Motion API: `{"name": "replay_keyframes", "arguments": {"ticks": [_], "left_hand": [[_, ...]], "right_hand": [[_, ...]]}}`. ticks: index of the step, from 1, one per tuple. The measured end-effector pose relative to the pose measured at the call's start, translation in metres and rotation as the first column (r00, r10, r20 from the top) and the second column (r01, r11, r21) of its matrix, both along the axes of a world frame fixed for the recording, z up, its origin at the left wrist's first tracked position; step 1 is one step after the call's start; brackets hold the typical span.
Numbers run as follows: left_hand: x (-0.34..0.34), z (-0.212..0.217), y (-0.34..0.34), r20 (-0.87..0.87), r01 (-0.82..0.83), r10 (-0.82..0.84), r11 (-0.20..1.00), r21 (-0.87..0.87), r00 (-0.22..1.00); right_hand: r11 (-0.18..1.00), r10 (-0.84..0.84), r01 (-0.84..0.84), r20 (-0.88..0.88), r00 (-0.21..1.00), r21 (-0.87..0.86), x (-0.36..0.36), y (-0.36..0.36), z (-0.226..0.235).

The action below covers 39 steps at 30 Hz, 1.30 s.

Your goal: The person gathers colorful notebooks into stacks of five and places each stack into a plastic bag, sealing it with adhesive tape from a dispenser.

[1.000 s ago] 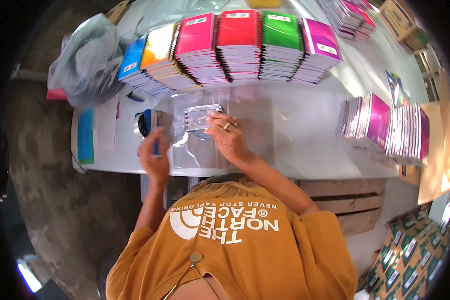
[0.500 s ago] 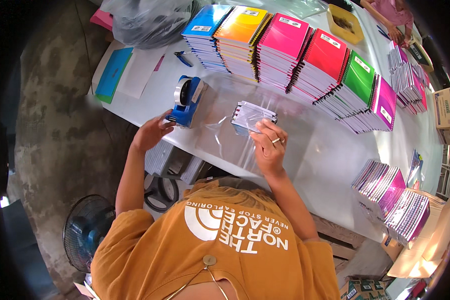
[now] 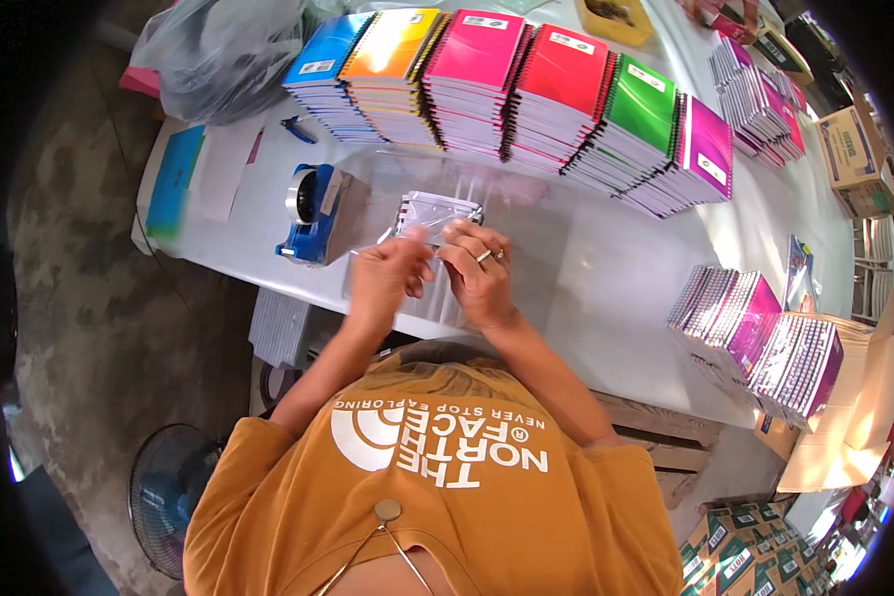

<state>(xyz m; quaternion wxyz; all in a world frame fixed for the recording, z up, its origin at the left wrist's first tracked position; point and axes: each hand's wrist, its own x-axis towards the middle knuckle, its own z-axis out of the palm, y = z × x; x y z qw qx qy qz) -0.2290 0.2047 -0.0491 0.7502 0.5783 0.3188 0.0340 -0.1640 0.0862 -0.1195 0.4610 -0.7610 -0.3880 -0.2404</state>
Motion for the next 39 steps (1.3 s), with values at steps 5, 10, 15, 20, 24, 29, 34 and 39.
{"name": "replay_keyframes", "arguments": {"ticks": [5, 10, 15, 20, 24, 29, 34, 39], "left_hand": [[-0.004, -0.029, -0.007, -0.093, -0.010, 0.016, 0.998, 0.060, 0.996], [-0.012, -0.048, 0.003, -0.072, 0.048, -0.039, 0.991, 0.129, 0.997], [-0.009, -0.100, 0.039, -0.349, 0.306, -0.057, 0.626, 0.717, 0.935], [0.013, -0.101, 0.084, -0.041, 0.294, -0.650, 0.286, 0.912, 0.759], [0.066, -0.029, 0.052, -0.131, 0.702, -0.866, 0.292, 0.650, 0.483], [0.134, 0.071, -0.099, 0.187, 0.197, -0.947, 0.242, 0.950, 0.260], [0.190, 0.064, -0.259, 0.475, -0.094, -0.874, 0.484, 0.870, -0.098], [0.191, -0.001, -0.296, 0.351, 0.163, -0.930, 0.332, 0.929, -0.108]], "right_hand": [[0.999, -0.023, 0.020, -0.056, 0.998, -0.049, -0.002, -0.002, 0.004], [0.962, -0.047, 0.021, -0.091, 0.995, -0.273, -0.011, -0.002, 0.013], [0.896, 0.037, -0.099, -0.150, 0.988, -0.433, 0.006, -0.010, 0.058], [0.807, -0.087, -0.141, -0.350, 0.933, -0.574, 0.025, 0.005, 0.045], [0.878, -0.179, -0.070, -0.459, 0.870, -0.474, 0.017, -0.072, 0.093], [0.799, -0.542, 0.504, -0.031, 0.840, -0.328, -0.017, -0.199, 0.151], [0.447, -0.844, 0.871, 0.228, 0.486, -0.202, -0.019, -0.296, 0.125], [0.448, -0.871, 0.817, 0.030, 0.490, -0.362, -0.034, -0.322, 0.093]]}}
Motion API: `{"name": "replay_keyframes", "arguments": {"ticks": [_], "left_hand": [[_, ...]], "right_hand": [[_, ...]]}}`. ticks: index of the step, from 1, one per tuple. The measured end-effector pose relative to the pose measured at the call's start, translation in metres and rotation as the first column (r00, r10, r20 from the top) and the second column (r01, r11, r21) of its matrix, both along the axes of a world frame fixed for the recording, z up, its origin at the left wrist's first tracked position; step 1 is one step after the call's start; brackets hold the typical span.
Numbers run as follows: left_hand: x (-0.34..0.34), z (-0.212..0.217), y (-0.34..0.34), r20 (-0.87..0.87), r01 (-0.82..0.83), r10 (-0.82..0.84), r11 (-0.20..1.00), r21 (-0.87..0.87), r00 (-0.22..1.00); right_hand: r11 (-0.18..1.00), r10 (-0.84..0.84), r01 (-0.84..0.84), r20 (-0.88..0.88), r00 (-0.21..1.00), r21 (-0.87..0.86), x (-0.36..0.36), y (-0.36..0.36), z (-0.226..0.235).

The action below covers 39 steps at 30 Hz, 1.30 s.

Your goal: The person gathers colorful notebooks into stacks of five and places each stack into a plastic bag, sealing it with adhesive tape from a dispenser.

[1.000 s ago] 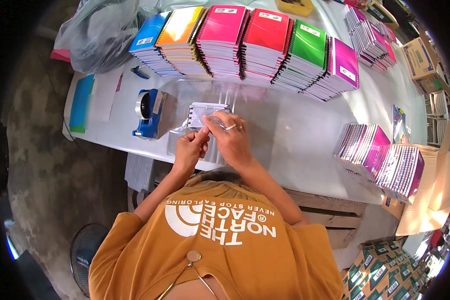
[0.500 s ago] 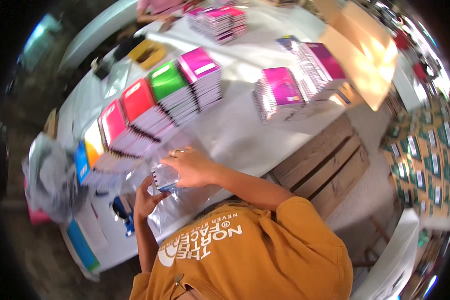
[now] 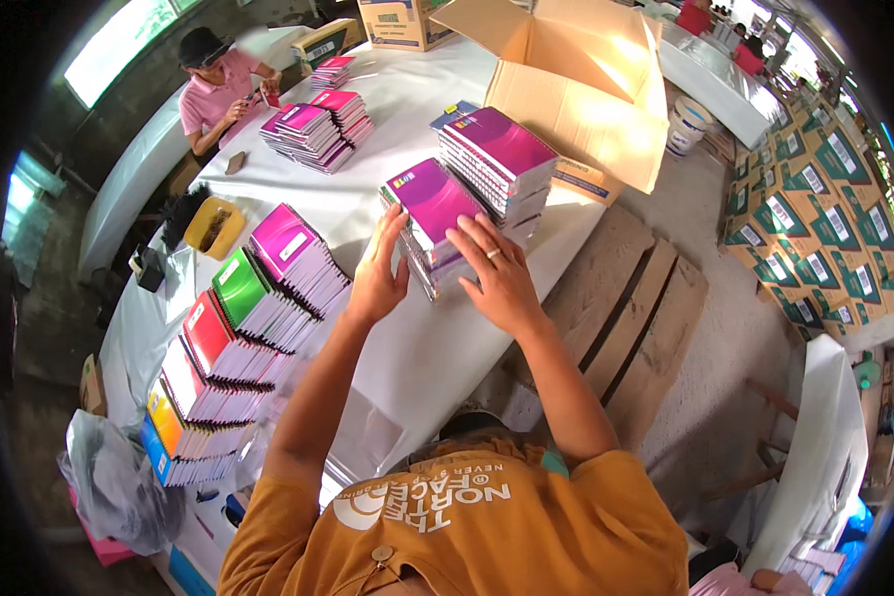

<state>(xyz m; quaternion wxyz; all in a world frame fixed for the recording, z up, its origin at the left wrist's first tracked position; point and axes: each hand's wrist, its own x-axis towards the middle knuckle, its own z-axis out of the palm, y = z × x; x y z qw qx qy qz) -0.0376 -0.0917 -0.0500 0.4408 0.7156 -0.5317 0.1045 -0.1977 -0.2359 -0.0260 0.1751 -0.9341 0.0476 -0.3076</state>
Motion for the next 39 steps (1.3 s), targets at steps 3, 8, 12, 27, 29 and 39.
{"name": "replay_keyframes", "arguments": {"ticks": [3, 8, 12, 27, 29, 39], "left_hand": [[0.003, 0.011, 0.010, 0.101, -0.150, 0.140, 0.984, 0.096, 0.985], [0.046, 0.032, 0.050, 0.347, -0.770, 0.690, 0.597, 0.224, 0.636], [0.062, 0.004, 0.086, 0.540, -0.799, 0.610, 0.558, 0.226, 0.579], [0.057, 0.036, 0.106, 0.210, -0.610, 0.577, 0.699, 0.372, 0.789], [0.060, 0.042, 0.119, 0.231, -0.611, 0.565, 0.731, 0.305, 0.792], [-0.135, 0.010, 0.256, 0.127, -0.405, 0.385, 0.859, 0.313, 0.914]], "right_hand": [[0.999, 0.027, -0.029, 0.055, 0.998, 0.033, 0.004, 0.001, 0.003], [0.986, 0.119, -0.152, 0.334, 0.935, 0.075, 0.018, 0.020, -0.004], [0.876, 0.366, -0.448, 0.360, 0.858, 0.179, 0.037, 0.053, -0.006], [0.231, 0.401, -0.358, 0.247, 0.882, 0.905, 0.070, 0.125, -0.022], [-0.059, 0.330, -0.262, 0.267, 0.905, 0.963, 0.076, 0.134, -0.018], [-0.325, 0.573, 0.079, 0.130, 0.809, 0.942, 0.048, 0.202, -0.033]]}}
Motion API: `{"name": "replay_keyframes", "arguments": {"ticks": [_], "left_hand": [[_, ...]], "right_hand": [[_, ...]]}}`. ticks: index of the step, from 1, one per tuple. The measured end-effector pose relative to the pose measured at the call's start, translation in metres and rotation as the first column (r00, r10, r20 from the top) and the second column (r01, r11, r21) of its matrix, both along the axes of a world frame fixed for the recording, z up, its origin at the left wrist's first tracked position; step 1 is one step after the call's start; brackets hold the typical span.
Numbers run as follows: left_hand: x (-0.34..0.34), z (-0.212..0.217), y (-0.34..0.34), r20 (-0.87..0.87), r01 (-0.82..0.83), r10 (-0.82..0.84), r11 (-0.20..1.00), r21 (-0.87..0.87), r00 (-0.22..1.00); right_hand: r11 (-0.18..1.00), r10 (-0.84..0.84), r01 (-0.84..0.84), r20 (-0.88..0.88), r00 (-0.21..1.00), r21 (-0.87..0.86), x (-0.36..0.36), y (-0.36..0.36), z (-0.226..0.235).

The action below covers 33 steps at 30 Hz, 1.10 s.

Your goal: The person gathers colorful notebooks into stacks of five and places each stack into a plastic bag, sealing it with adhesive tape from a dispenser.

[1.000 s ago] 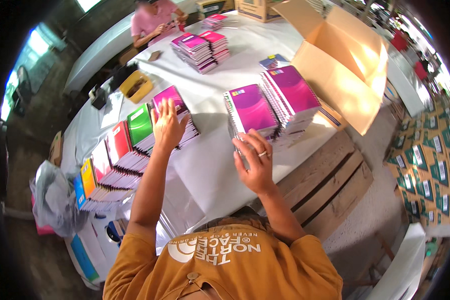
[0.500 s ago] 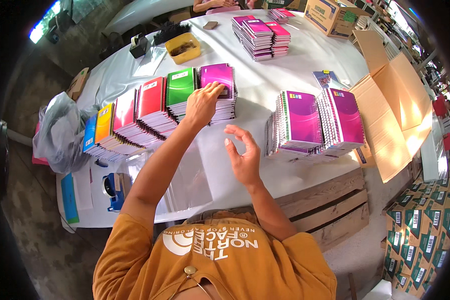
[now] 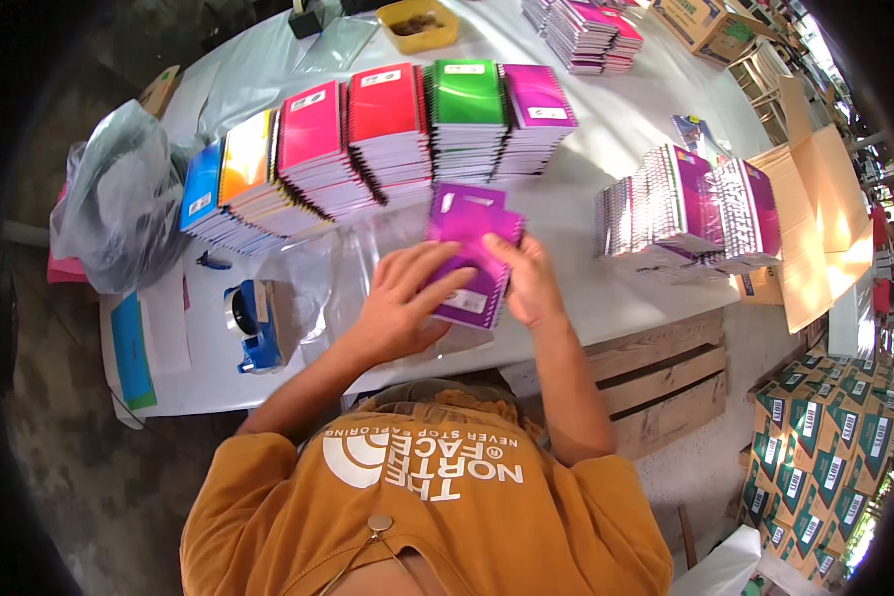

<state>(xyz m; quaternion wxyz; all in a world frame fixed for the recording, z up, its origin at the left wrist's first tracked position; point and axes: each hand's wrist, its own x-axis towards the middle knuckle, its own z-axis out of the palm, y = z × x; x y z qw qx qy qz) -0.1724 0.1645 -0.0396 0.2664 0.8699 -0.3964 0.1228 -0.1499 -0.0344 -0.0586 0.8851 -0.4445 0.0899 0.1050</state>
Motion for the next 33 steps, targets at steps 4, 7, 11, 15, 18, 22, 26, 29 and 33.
{"name": "replay_keyframes", "arguments": {"ticks": [4, 7, 11, 15, 18, 22, 26, 29, 33], "left_hand": [[-0.039, -0.051, 0.100, -0.313, -0.330, 0.303, 0.943, -0.035, 0.900], [-0.053, -0.099, 0.140, -0.317, -0.524, 0.552, 0.833, 0.174, 0.771], [-0.060, -0.126, 0.156, -0.367, -0.600, 0.646, 0.761, 0.246, 0.669], [-0.047, -0.128, 0.138, -0.303, -0.562, 0.591, 0.806, 0.186, 0.747], [-0.041, -0.132, 0.109, -0.271, -0.548, 0.594, 0.804, 0.231, 0.757], [-0.045, -0.134, 0.104, -0.315, -0.545, 0.531, 0.837, 0.052, 0.787], [-0.047, -0.123, 0.104, -0.288, -0.476, 0.471, 0.878, 0.056, 0.834], [-0.042, -0.122, 0.098, -0.267, -0.509, 0.500, 0.860, 0.040, 0.824], [-0.044, -0.131, 0.101, -0.284, -0.517, 0.503, 0.855, 0.031, 0.816]], "right_hand": [[0.993, 0.117, -0.117, -0.029, 0.993, 0.006, -0.003, 0.078, -0.047], [0.763, 0.203, -0.147, 0.018, 0.979, -0.629, 0.017, 0.110, -0.102], [0.410, 0.248, -0.002, 0.110, 0.962, -0.912, 0.016, 0.117, -0.131], [0.443, 0.297, 0.029, 0.178, 0.938, -0.896, 0.021, 0.111, -0.132], [0.437, 0.260, 0.041, 0.170, 0.950, -0.899, 0.016, 0.113, -0.129], [0.424, 0.217, 0.102, 0.210, 0.953, -0.900, 0.014, 0.111, -0.134], [0.415, 0.247, 0.087, 0.204, 0.947, -0.906, 0.011, 0.110, -0.128], [0.413, 0.285, 0.027, 0.157, 0.946, -0.910, 0.015, 0.107, -0.127], [0.414, 0.246, 0.095, 0.212, 0.946, -0.905, 0.023, 0.102, -0.110]]}}
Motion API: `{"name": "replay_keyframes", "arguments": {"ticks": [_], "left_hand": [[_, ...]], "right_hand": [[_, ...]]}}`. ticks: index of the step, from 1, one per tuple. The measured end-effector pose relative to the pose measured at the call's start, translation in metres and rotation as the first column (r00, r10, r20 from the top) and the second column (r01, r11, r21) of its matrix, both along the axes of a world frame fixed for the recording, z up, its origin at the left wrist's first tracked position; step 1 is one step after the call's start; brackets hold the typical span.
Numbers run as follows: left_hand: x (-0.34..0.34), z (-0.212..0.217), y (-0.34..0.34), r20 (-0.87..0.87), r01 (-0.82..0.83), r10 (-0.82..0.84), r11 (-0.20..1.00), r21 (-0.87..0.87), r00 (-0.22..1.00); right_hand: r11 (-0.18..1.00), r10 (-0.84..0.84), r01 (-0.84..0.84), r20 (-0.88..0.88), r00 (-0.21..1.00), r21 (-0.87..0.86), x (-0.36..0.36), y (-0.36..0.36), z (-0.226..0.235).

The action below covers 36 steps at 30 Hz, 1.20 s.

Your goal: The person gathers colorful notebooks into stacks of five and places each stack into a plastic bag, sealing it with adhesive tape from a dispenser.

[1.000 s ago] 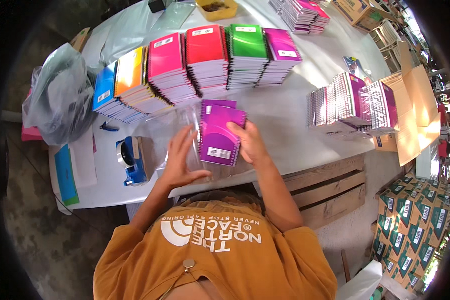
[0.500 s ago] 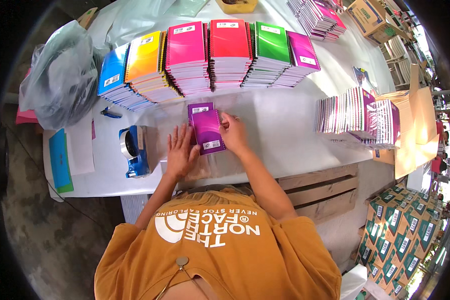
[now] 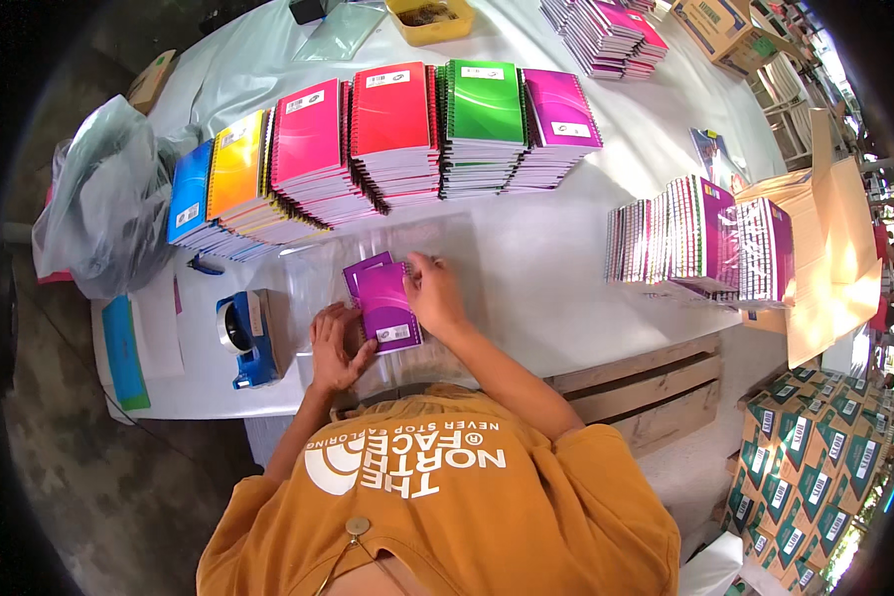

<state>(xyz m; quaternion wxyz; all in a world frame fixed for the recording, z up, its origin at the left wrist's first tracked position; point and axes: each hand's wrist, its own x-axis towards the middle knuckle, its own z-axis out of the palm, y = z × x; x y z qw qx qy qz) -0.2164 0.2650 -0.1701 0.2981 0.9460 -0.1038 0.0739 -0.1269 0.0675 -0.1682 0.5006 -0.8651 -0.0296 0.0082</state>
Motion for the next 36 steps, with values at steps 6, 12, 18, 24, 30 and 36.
{"name": "replay_keyframes", "arguments": {"ticks": [6, 12, 18, 24, 30, 36], "left_hand": [[-0.004, 0.005, -0.003, 0.042, 0.007, -0.006, 1.000, -0.017, 0.999], [0.001, 0.005, -0.006, 0.063, -0.037, 0.035, 0.999, 0.023, 0.997], [0.010, 0.059, -0.018, 0.124, -0.168, 0.200, 0.960, -0.225, 0.972], [0.030, 0.139, -0.042, -0.218, -0.265, 0.180, 0.298, -0.917, 0.959], [-0.001, 0.019, -0.033, -0.151, -0.479, 0.464, 0.874, -0.080, 0.873], [0.041, 0.076, -0.045, 0.246, -0.332, 0.339, 0.941, -0.069, 0.908]], "right_hand": [[0.844, -0.366, 0.534, 0.681, 0.634, -0.043, 0.103, -0.073, 0.129], [0.929, -0.276, 0.311, 0.185, 0.943, -0.201, 0.176, -0.111, 0.126], [0.859, -0.317, 0.158, 0.262, 0.912, 0.486, 0.119, -0.084, 0.178], [0.840, 0.284, -0.255, 0.012, 0.959, 0.478, -0.004, -0.012, 0.128], [0.998, -0.067, 0.062, 0.454, 0.889, 0.027, 0.049, -0.024, 0.139], [0.783, -0.074, 0.215, 0.256, 0.964, -0.584, 0.151, -0.008, 0.160]]}}
